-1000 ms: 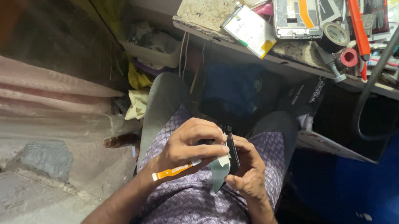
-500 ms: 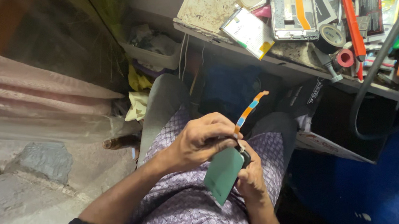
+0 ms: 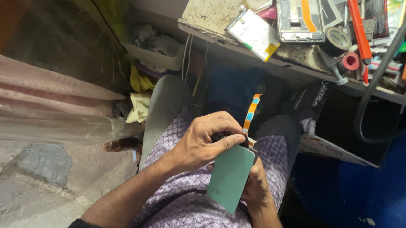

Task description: The person holds a green smartphone back cover and repeatedly peels and repositions a flexible ribbon cable attached to it. They manipulate the cable and cover with both hands, occasionally adjusting the alignment of the connector.

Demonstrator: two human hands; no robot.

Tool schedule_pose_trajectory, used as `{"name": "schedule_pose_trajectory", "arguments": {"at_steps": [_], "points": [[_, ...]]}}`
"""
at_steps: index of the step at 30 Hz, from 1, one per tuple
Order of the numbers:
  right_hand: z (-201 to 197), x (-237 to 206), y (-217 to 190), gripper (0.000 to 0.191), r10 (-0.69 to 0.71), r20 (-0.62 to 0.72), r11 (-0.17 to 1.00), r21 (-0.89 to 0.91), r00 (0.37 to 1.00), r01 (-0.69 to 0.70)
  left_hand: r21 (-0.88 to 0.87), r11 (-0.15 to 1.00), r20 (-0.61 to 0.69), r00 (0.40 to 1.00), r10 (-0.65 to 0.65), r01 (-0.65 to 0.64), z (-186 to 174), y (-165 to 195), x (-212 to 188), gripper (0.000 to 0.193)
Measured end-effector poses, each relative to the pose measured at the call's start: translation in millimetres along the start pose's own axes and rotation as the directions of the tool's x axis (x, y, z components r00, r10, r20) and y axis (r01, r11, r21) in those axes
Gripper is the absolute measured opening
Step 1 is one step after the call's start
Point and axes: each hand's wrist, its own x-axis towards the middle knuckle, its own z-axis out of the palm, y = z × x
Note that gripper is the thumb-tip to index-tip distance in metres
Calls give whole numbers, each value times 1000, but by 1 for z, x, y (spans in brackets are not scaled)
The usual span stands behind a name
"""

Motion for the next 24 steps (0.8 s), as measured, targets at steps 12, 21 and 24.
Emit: {"name": "schedule_pose_trajectory", "arguments": {"at_steps": [12,21,24], "points": [[5,-1,0,85,5,20,998,64,1000,-6,48,999,-22,1000,-3,4,0,-6,-4,12],[10,0,-4,96,11,-20,998,-59,1000,-12,21,995,-12,995,95,-95,-3,-10,-7,15],[8,1,-2,96,16,-34,998,-61,999,-18,17,996,-9,996,88,-88,-4,-11,-8,16]]}}
